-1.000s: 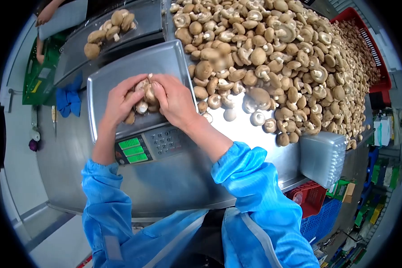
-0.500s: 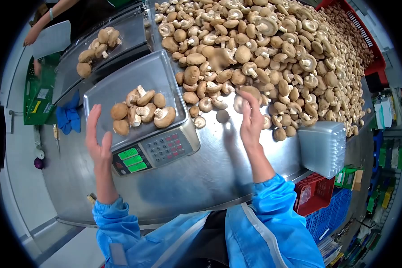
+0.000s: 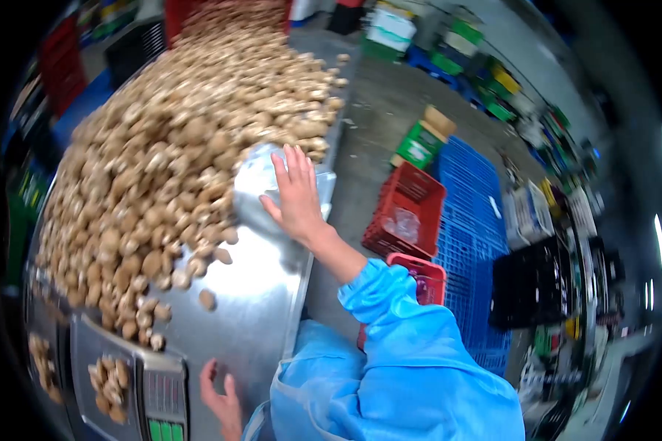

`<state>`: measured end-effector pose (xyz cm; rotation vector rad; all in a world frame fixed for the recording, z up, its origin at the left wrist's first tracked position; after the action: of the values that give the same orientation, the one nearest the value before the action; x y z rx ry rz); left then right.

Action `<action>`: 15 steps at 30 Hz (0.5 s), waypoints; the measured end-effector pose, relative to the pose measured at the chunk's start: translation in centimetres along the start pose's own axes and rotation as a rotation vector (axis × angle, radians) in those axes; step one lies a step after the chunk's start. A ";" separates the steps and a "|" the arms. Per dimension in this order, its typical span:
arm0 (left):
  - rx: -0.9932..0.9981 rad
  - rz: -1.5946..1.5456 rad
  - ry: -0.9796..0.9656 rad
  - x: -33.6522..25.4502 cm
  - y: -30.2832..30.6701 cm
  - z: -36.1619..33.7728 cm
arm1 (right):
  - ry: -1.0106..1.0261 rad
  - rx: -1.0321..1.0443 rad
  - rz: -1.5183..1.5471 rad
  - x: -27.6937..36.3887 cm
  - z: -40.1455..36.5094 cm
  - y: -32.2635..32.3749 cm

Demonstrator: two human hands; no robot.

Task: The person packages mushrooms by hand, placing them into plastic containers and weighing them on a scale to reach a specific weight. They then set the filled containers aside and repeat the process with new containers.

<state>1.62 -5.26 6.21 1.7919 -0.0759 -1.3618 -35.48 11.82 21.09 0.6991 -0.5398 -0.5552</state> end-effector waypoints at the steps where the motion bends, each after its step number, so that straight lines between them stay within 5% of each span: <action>1: 0.051 -0.108 -0.020 -1.1 -2.1 0.1 | -0.086 0.097 0.019 -3.4 0.3 -0.4; 4: 0.209 -0.159 -0.107 -2.3 -6.9 0.6 | -0.238 0.325 0.248 -8.7 -0.3 -2.2; 6: 0.386 -0.151 -0.002 -2.2 -9.5 1.2 | -0.126 0.164 0.329 -8.4 -1.0 -2.0; 8: 0.298 0.113 -0.211 -5.9 -9.1 3.0 | -0.015 -0.018 0.427 -7.1 -1.1 0.2; 10: 0.301 0.152 -0.262 -5.9 -9.9 5.0 | -0.160 0.120 0.479 -8.5 -1.8 -2.3; 15: 0.094 0.078 -0.452 -8.9 -7.4 10.0 | -0.046 -0.090 0.398 -8.7 -3.7 -3.5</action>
<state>-13.23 -1.86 7.81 1.5063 -0.4536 -1.7053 -40.48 16.73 13.91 0.4761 -0.6733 -0.2216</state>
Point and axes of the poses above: each hand's wrist, its own z-axis towards the middle knuckle, its own y-axis out of the back of the hand, x = y × z, the point moved 10 cm from there along z, towards the middle knuckle, and after that the axes turned 8 degrees about z, right-handed, at the moved point
